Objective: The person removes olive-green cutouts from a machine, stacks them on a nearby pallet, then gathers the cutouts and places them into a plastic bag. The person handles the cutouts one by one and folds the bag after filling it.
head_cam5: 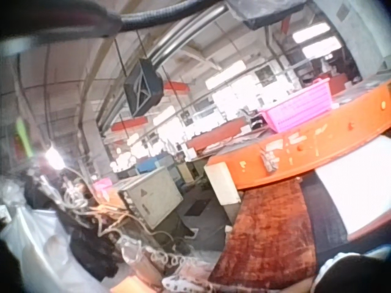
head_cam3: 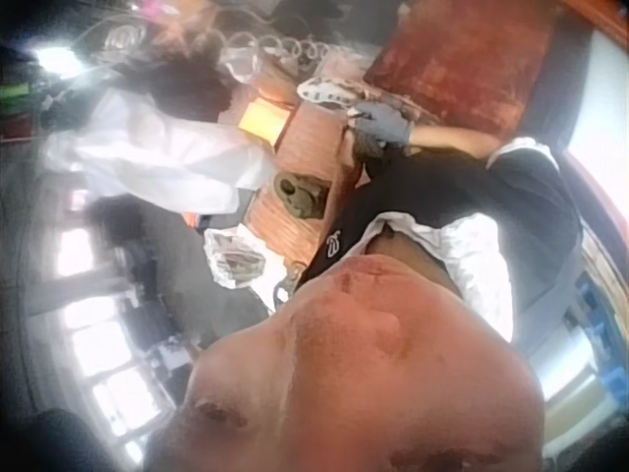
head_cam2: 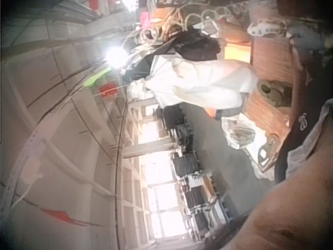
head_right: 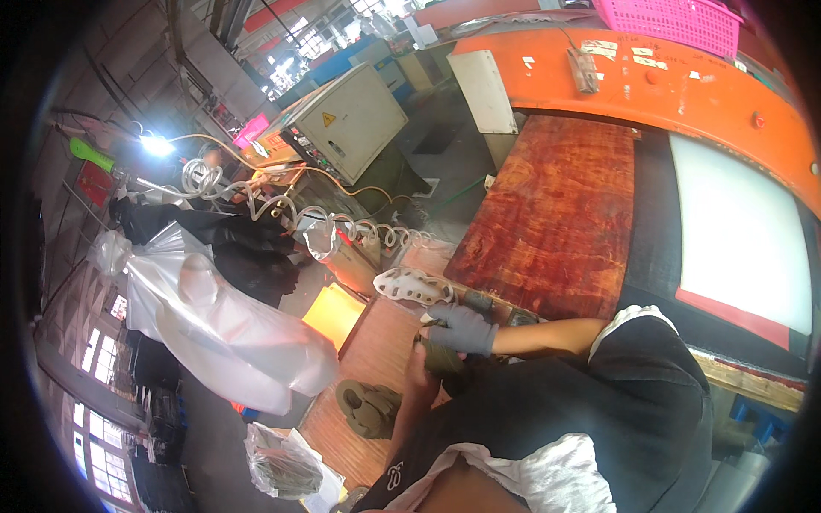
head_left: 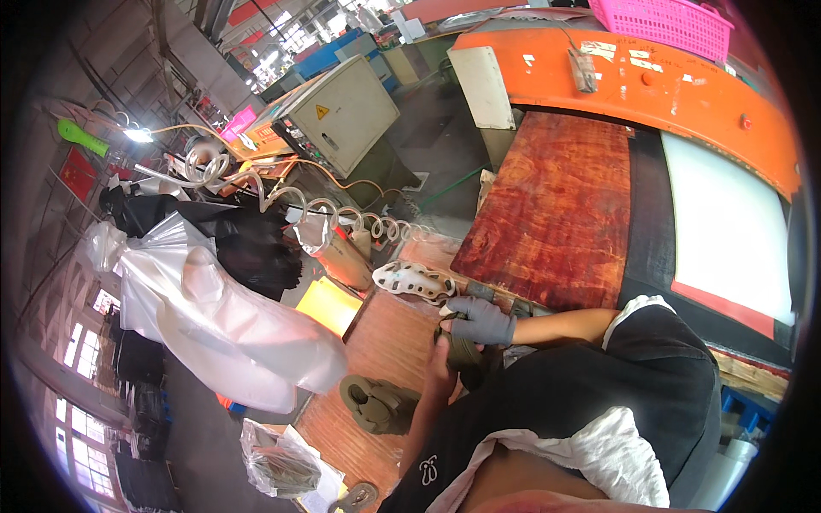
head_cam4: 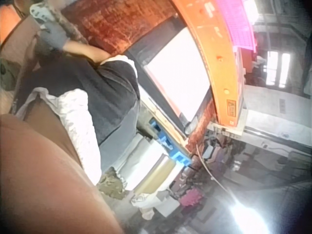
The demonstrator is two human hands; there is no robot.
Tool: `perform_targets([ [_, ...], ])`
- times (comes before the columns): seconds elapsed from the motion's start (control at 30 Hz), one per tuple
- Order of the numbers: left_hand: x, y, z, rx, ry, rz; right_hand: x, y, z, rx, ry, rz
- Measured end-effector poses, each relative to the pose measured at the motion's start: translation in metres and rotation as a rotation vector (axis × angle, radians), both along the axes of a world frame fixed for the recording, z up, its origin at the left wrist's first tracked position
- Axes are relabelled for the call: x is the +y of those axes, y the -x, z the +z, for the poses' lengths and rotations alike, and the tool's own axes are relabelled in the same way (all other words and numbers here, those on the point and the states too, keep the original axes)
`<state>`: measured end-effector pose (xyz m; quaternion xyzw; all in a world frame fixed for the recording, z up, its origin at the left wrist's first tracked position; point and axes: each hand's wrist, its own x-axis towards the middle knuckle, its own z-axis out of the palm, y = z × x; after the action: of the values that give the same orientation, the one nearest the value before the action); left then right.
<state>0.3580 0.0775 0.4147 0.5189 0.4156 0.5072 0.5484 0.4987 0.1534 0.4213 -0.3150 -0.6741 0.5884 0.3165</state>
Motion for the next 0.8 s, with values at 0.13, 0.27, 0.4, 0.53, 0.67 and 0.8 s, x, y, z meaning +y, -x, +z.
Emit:
perform_targets([
  [0.13, 0.005, 0.004, -0.006, -0.294, 0.085, -0.11, -0.003, 0.001, -0.008, 0.014, -0.004, 0.02],
  [0.27, 0.016, 0.006, 0.0, 0.034, -0.164, -0.337, -0.003, 0.004, -0.012, -0.029, -0.313, 0.053],
  [0.4, 0.007, -0.002, 0.008, 0.232, -0.187, -0.101, -0.004, 0.002, -0.012, -0.01, -0.082, 0.051],
  [0.53, -0.009, -0.005, 0.007, 0.034, 0.018, 0.012, -0.009, -0.001, -0.007, 0.048, -0.059, 0.048],
  [0.67, -0.01, 0.003, -0.004, 0.493, -0.397, 0.071, -0.012, -0.003, 0.002, 0.019, 0.011, 0.1],
  [0.8, -0.004, 0.01, -0.014, 0.218, -0.299, -0.009, -0.01, -0.002, 0.013, 0.053, 0.013, 0.195],
])
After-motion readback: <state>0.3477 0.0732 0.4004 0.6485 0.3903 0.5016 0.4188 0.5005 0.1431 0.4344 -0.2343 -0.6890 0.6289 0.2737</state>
